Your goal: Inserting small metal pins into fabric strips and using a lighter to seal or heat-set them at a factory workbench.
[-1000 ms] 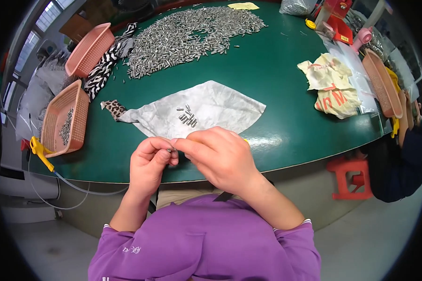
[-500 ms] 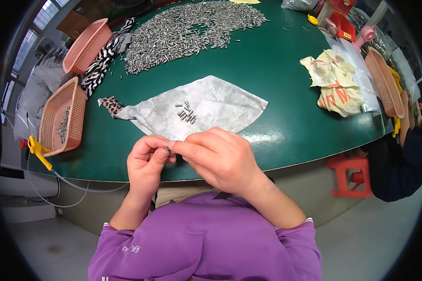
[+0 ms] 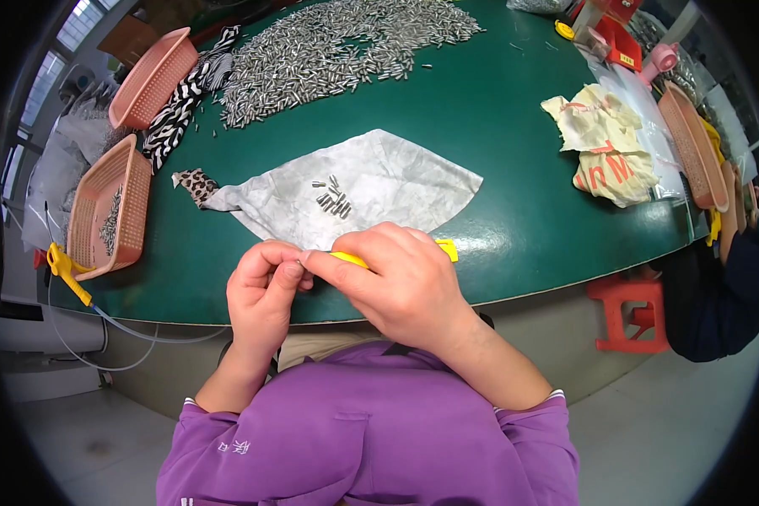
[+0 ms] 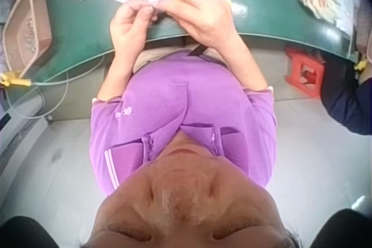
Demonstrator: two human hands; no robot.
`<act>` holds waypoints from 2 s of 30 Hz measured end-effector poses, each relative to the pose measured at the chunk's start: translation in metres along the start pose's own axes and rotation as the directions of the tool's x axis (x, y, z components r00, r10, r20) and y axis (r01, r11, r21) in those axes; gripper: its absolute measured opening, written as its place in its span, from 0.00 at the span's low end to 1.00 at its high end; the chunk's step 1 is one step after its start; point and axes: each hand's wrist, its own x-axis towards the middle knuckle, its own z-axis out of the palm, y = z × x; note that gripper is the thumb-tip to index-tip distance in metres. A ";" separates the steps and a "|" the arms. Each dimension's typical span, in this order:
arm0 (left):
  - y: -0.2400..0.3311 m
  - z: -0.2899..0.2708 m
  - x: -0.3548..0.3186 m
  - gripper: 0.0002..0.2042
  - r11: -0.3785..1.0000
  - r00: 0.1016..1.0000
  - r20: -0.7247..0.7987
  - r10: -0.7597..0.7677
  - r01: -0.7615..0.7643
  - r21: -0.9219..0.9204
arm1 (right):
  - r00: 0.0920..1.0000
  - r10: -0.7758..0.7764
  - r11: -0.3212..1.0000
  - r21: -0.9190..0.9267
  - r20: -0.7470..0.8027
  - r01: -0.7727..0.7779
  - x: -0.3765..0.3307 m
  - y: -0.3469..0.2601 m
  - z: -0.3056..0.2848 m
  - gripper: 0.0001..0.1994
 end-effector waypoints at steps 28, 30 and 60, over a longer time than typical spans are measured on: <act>-0.001 0.001 0.000 0.04 0.993 0.999 -0.011 0.046 -0.047 -0.110 | 0.998 -0.009 0.991 0.136 -0.055 0.017 0.005 0.000 -0.001 0.14; -0.002 0.001 0.000 0.04 0.993 0.999 -0.010 0.045 -0.046 -0.106 | 0.998 -0.012 0.988 0.150 -0.064 0.022 0.005 0.000 -0.001 0.14; -0.002 0.001 0.000 0.04 0.997 1.000 -0.003 0.024 -0.025 -0.075 | 0.999 -0.007 0.990 0.141 -0.049 0.014 0.005 0.001 0.000 0.15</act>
